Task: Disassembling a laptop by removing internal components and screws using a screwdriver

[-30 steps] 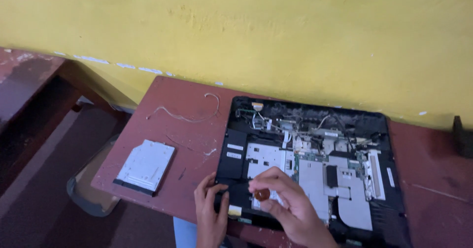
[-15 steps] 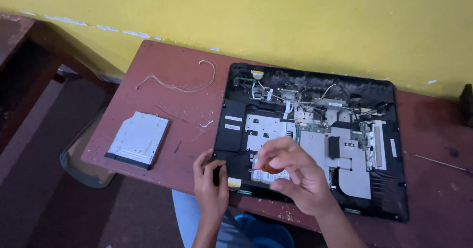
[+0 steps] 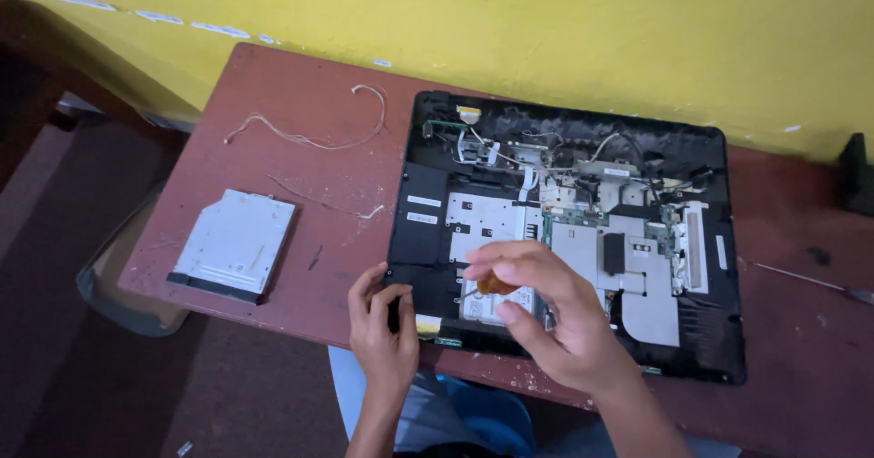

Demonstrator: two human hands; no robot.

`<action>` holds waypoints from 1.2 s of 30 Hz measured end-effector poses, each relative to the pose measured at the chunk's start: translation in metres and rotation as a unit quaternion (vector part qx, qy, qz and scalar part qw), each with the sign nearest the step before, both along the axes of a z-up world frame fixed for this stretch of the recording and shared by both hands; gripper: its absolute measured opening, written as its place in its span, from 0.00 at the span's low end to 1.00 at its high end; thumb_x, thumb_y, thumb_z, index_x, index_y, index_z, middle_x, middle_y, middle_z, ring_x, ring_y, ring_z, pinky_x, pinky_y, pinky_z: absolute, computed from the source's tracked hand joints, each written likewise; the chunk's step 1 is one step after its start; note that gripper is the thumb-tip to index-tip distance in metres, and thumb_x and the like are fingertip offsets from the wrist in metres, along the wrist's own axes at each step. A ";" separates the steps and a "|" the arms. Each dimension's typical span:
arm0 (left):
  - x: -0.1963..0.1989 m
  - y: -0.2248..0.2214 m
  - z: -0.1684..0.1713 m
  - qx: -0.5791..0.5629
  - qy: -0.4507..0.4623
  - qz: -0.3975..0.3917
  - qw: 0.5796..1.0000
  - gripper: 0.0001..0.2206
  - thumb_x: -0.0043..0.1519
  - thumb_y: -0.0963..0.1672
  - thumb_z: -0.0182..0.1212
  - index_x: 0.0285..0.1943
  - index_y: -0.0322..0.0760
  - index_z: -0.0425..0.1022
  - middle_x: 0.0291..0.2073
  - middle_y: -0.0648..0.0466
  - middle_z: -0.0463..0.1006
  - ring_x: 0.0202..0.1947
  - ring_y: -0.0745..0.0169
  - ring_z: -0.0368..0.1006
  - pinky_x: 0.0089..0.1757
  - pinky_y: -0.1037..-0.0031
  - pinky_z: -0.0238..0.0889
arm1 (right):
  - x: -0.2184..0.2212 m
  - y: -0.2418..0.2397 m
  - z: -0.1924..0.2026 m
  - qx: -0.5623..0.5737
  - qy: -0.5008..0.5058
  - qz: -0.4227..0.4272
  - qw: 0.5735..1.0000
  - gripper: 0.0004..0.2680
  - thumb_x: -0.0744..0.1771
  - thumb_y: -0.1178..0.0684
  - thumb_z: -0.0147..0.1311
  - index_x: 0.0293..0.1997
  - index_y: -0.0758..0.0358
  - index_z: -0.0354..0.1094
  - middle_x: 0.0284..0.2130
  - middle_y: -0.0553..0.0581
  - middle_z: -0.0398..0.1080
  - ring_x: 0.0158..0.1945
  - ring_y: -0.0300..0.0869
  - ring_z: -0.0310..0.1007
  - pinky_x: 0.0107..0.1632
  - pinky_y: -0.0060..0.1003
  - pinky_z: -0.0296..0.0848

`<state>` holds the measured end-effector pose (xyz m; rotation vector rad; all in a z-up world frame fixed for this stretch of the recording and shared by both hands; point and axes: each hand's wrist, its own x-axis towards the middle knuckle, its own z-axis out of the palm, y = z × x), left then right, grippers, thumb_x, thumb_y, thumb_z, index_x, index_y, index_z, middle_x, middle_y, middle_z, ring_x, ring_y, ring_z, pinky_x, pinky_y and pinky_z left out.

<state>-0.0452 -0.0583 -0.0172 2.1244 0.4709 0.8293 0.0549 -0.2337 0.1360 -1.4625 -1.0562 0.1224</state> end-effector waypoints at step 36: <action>0.002 0.008 0.007 0.017 0.050 -0.024 0.998 0.24 0.69 0.42 0.53 0.76 0.40 0.58 0.71 0.45 0.61 0.69 0.41 0.66 0.38 0.64 0.76 | 0.004 -0.006 -0.021 -0.089 -0.121 0.004 0.989 0.29 0.72 0.64 0.48 0.80 0.34 0.39 0.58 0.64 0.72 0.60 0.54 0.80 0.54 0.39 0.86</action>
